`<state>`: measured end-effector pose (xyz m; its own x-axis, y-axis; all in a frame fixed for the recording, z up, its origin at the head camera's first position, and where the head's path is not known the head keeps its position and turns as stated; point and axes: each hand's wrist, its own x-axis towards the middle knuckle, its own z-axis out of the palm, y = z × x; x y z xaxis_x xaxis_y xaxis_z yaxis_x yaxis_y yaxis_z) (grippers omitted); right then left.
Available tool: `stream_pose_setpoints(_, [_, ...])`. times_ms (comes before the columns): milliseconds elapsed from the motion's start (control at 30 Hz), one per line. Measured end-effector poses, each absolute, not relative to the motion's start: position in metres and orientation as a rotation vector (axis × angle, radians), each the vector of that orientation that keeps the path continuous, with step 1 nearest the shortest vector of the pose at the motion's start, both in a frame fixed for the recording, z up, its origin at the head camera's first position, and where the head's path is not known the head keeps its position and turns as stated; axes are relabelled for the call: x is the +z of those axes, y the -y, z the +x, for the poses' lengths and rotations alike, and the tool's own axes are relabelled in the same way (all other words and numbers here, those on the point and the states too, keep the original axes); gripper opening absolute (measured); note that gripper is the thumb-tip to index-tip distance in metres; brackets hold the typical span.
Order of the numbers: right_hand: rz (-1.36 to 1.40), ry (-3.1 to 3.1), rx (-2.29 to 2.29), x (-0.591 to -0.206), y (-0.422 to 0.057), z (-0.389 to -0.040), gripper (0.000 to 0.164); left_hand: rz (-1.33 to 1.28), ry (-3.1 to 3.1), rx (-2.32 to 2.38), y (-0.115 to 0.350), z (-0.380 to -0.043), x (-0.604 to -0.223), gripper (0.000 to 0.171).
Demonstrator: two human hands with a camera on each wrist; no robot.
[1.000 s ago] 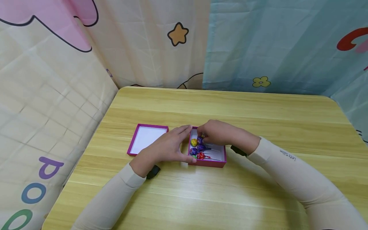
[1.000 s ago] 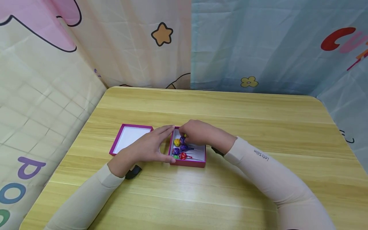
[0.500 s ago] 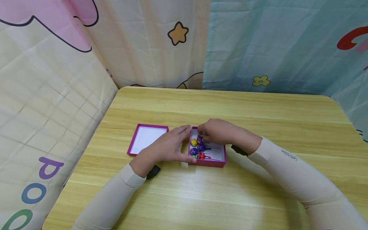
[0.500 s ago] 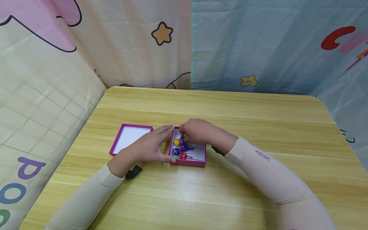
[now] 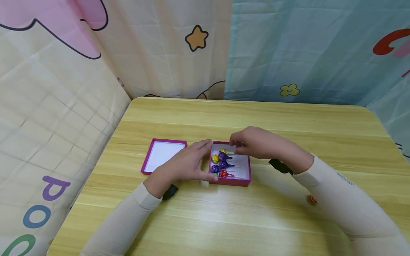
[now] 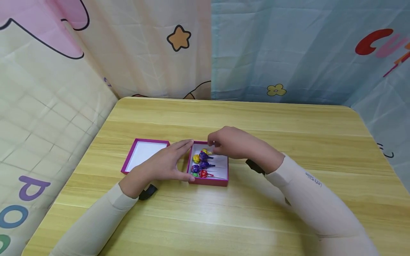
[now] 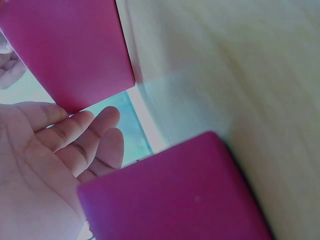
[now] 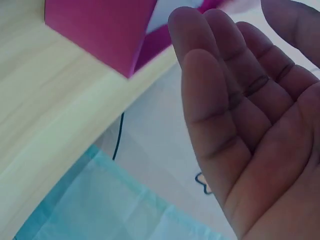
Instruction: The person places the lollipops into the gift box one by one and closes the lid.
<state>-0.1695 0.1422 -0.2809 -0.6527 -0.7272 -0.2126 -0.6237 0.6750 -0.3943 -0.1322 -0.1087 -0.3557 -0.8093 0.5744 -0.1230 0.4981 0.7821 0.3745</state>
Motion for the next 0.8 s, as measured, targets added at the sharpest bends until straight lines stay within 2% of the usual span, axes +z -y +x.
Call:
stream_pose_setpoints(167, [-1.052, -2.551, -0.445, -0.275, -0.163, -0.167, 0.01, 0.838, -2.748, 0.48, 0.108, -0.132, -0.355, 0.124])
stream_pose_setpoints(800, [-0.83, -2.538, -0.521, -0.268, -0.255, -0.152, 0.021, 0.84, -2.748, 0.491, 0.106, -0.132, -0.355, 0.124])
